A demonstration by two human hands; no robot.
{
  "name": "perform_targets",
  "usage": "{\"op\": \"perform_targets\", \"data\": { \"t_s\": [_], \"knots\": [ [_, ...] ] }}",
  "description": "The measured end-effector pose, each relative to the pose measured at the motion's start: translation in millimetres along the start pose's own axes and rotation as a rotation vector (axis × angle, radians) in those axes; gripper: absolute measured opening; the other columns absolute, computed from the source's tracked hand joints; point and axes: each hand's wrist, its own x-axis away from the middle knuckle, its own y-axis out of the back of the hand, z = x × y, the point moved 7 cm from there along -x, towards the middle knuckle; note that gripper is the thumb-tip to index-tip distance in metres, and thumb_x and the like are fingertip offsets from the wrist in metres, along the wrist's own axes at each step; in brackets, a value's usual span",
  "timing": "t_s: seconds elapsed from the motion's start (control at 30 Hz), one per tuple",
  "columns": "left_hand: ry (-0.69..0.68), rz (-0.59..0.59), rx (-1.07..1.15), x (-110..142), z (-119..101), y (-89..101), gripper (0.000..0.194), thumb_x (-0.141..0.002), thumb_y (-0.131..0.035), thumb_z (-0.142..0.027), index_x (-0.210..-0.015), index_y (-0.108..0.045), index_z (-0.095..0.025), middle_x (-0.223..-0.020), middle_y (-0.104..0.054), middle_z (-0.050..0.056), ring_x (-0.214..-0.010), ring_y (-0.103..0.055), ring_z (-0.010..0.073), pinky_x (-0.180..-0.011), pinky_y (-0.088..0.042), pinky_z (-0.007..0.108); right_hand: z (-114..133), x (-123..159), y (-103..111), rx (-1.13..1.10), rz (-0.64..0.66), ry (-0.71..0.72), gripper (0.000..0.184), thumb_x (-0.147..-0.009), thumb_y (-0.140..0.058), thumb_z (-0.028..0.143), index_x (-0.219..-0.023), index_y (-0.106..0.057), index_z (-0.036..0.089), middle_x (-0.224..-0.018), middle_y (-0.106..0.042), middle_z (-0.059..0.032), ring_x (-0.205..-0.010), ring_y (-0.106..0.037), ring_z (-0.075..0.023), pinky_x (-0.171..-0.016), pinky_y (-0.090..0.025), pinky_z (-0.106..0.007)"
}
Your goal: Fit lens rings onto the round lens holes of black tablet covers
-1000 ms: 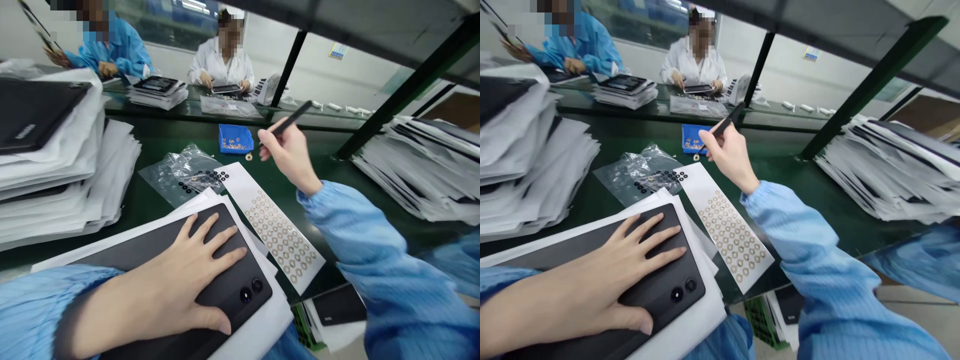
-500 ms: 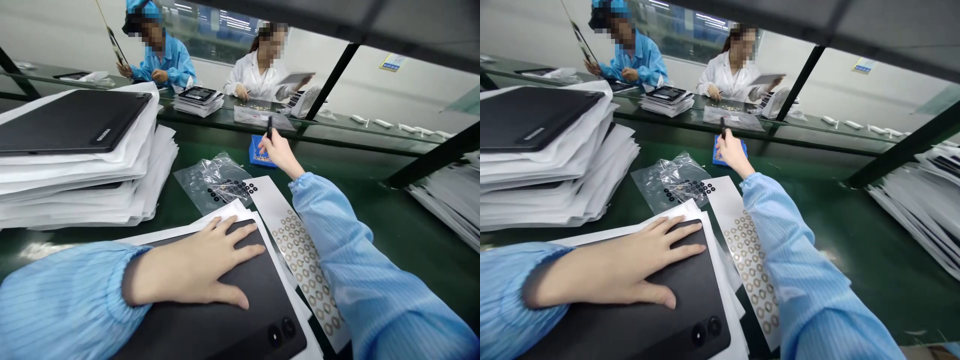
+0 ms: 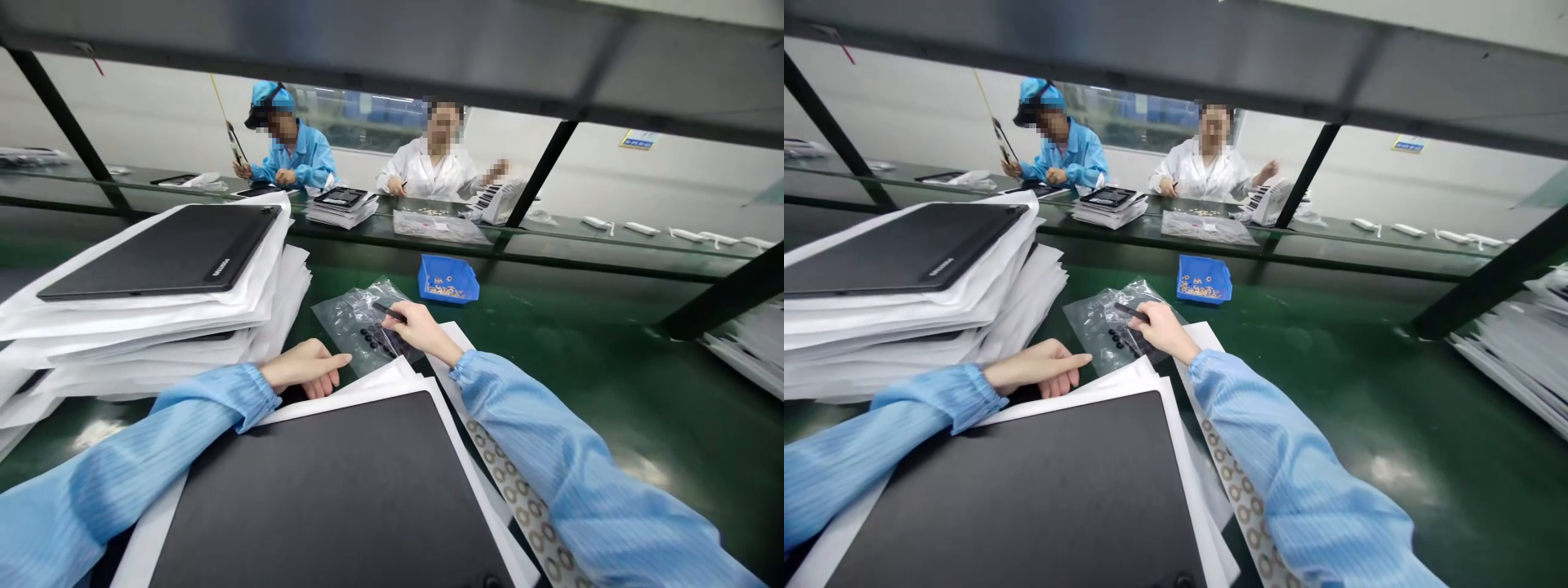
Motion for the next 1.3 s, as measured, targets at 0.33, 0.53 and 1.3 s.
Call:
{"op": "perform_targets", "data": {
  "t_s": [0.33,0.53,1.3],
  "knots": [
    [-0.071,0.078,0.51,-14,-25,-21.1,0.031,-0.089,-0.06,-0.04,-0.085,-0.063,-0.01,-0.081,-0.068,0.007,-0.072,-0.066,0.0141,-0.069,-0.054,0.026,0,1,0,-0.183,-0.036,-0.056,0.018,-0.08,-0.052,0.032,-0.073,-0.055,0.016,-0.065,-0.055,0.0011,-0.061,-0.05,-0.0132,-0.06,-0.039,-0.025],
    [-0.134,0.039,0.481,-32,-32,-27.2,0.016,-0.092,-0.058,-0.027,-0.098,-0.061,-0.012,-0.088,-0.062,0.002,-0.069,-0.06,0.0117,-0.06,-0.053,0.026,-4,1,-2,-0.151,-0.028,-0.087,0.013,-0.075,-0.056,0.028,-0.069,-0.055,0.017,-0.063,-0.055,0.0016,-0.06,-0.051,-0.014,-0.059,-0.04,-0.025],
    [-0.218,-0.025,0.395,-35,-28,-26.0,0.019,-0.092,-0.059,-0.028,-0.102,-0.06,-0.012,-0.099,-0.062,0.006,-0.081,-0.062,0.0158,-0.07,-0.054,0.032,7,14,-8,-0.031,0.015,-0.117,0.03,-0.074,-0.066,0.031,-0.051,-0.056,0.014,-0.047,-0.043,0.0045,-0.051,-0.038,-0.0096,-0.05,-0.027,-0.023]
  ]
}}
